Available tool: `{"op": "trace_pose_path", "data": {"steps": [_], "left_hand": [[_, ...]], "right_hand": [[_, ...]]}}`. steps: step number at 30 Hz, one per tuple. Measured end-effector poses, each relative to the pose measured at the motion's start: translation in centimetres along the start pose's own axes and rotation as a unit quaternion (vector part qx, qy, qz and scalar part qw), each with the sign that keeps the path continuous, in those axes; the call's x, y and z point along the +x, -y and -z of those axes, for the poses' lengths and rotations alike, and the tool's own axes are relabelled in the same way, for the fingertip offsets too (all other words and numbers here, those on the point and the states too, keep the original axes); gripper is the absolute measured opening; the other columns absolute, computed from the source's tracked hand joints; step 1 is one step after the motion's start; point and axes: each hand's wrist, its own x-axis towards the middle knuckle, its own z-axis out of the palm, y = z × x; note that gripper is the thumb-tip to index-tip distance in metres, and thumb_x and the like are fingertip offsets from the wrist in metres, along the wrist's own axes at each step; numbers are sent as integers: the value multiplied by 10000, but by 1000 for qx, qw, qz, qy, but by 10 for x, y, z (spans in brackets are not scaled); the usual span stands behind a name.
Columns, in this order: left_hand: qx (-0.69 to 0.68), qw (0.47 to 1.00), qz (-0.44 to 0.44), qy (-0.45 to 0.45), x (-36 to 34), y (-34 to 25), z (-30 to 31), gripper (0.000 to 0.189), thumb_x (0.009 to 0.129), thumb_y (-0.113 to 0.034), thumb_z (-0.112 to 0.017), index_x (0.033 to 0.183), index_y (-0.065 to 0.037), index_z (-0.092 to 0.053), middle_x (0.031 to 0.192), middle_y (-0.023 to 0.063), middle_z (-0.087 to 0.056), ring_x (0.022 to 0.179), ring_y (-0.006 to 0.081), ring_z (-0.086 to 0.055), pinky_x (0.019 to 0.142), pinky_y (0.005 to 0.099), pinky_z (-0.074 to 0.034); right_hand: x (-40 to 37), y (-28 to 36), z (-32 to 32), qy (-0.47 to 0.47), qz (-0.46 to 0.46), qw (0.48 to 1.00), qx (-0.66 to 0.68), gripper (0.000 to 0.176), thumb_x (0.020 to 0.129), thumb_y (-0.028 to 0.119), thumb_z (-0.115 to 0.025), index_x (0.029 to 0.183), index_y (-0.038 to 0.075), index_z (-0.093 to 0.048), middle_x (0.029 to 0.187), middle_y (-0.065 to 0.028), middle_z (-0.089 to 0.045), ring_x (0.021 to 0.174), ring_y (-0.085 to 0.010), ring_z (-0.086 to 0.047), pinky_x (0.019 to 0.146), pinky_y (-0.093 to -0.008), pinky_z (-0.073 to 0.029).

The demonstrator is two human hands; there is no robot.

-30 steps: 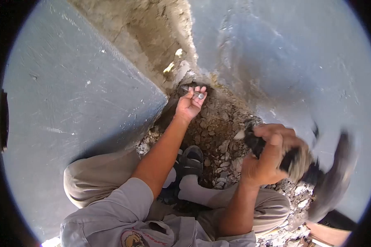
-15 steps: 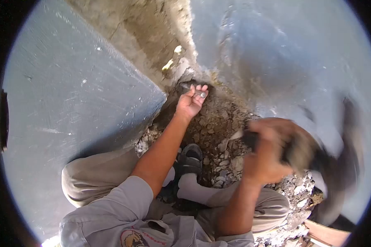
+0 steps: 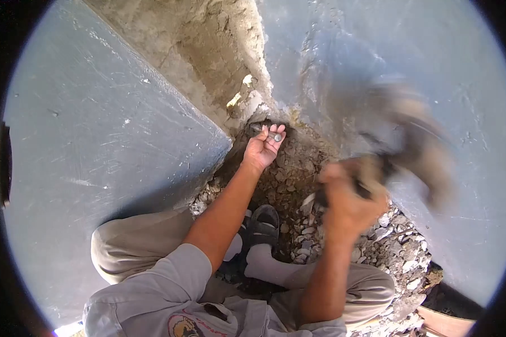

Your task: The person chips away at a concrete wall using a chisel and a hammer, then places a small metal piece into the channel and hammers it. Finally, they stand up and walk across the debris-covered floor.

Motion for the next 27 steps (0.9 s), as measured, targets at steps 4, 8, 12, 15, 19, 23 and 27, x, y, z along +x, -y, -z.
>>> {"op": "trace_pose_path", "data": {"steps": [4,8,12,15,19,23,27], "left_hand": [[-20,1000,7,9,-2,-5,-6,134,985,-157,-574,996,-27,-543,990,132,-679,1006,355,-689,953,515,-555],[25,990,114,80,38,0,38,137,971,-161,-607,1021,-33,-595,987,124,-677,1007,288,-668,964,450,-546],[22,986,126,108,48,0,87,120,991,-194,-574,976,-85,-622,1026,81,-690,1042,271,-663,981,436,-522],[34,998,31,41,-3,5,20,172,1011,-223,-527,910,-108,-606,1038,104,-698,1114,316,-651,1027,503,-495],[11,999,10,32,1,-7,0,159,1011,-247,-531,949,-115,-595,1044,96,-697,1111,323,-650,1034,516,-485],[37,999,37,14,-2,-7,-4,152,1007,-247,-541,968,-114,-603,1030,95,-696,1104,327,-647,1027,520,-485],[58,997,54,17,10,-1,17,175,986,-283,-575,990,-115,-624,1070,94,-705,1119,324,-644,1027,530,-475]], "right_hand": [[-4,-34,10,-24,239,960,-141,371,847,10,-558,1217,29,-555,931,-156,-647,810,-238,-640,750,-362,-540],[-89,-155,-72,199,-248,947,-54,245,745,42,-707,963,-34,-626,658,-47,-609,501,-150,-552,521,-326,-481],[-73,-99,-55,157,-248,955,48,252,768,35,-723,990,-41,-631,693,-47,-621,531,-94,-556,490,-260,-456],[-25,-29,-24,77,-82,993,45,206,787,40,-721,973,-16,-651,739,-60,-639,608,-99,-595,548,-251,-484],[21,48,-6,-72,121,988,61,83,806,39,-654,728,14,-640,705,-76,-654,633,-144,-596,623,-278,-489],[-54,-77,-39,-8,-49,995,-85,64,771,31,-653,829,31,-625,718,-61,-644,631,-168,-600,611,-295,-489],[-92,-162,-68,184,-268,945,16,187,745,29,-702,904,-18,-616,674,-46,-612,507,-135,-550,478,-293,-447]]}}
